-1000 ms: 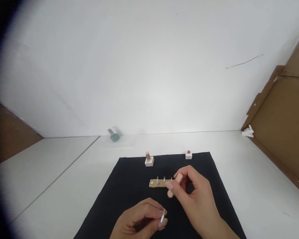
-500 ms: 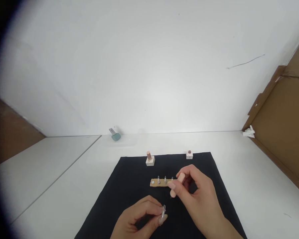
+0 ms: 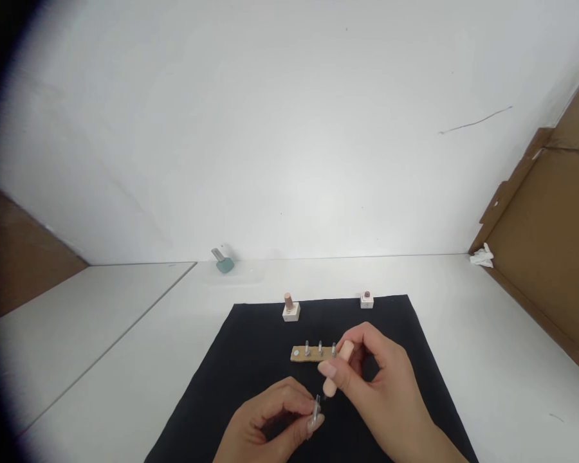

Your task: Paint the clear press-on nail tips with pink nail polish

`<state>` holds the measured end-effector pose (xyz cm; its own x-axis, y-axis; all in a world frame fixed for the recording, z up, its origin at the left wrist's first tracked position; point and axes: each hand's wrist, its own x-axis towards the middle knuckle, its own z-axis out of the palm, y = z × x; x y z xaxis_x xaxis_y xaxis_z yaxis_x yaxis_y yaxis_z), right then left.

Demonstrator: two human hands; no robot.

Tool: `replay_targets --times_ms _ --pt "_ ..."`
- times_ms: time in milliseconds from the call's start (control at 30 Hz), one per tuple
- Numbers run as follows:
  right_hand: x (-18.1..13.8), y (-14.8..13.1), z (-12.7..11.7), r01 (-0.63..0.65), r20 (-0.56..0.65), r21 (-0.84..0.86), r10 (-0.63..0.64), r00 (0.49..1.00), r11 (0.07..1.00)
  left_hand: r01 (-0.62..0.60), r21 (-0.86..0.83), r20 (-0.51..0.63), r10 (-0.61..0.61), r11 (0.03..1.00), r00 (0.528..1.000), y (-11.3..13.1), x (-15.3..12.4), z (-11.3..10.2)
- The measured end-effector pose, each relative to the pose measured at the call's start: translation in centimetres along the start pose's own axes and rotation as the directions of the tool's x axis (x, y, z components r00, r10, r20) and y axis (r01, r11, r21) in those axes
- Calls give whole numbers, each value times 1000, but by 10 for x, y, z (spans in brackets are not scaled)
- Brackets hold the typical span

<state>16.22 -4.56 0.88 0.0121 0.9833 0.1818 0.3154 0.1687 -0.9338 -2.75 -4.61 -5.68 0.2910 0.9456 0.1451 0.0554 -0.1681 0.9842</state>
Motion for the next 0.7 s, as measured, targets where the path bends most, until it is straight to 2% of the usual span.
replay_targets --times_ms 133,200,367,433,533,600,700 --pt "-2 0 4 -13 127 -3 13 992 1000 -81 50 -1 81 996 997 -1 -1 2" --pt "-3 2 6 -29 111 -1 28 993 1000 -110 59 4 110 992 994 0 -1 2" --pt "0 4 1 -34 -60 -20 32 998 999 -169 63 38 166 984 985 1 0 2" --pt "0 2 0 -25 -37 -10 25 999 1000 -173 59 45 170 983 984 0 0 1" --pt "-2 -1 1 -33 86 -14 34 996 999 -152 51 45 150 987 988 1 0 0" --pt "-2 -2 2 -44 126 -30 48 991 999 -134 45 40 132 990 990 2 0 0" --pt "0 0 1 -57 16 -42 58 998 997 -103 18 33 103 994 994 6 0 1"
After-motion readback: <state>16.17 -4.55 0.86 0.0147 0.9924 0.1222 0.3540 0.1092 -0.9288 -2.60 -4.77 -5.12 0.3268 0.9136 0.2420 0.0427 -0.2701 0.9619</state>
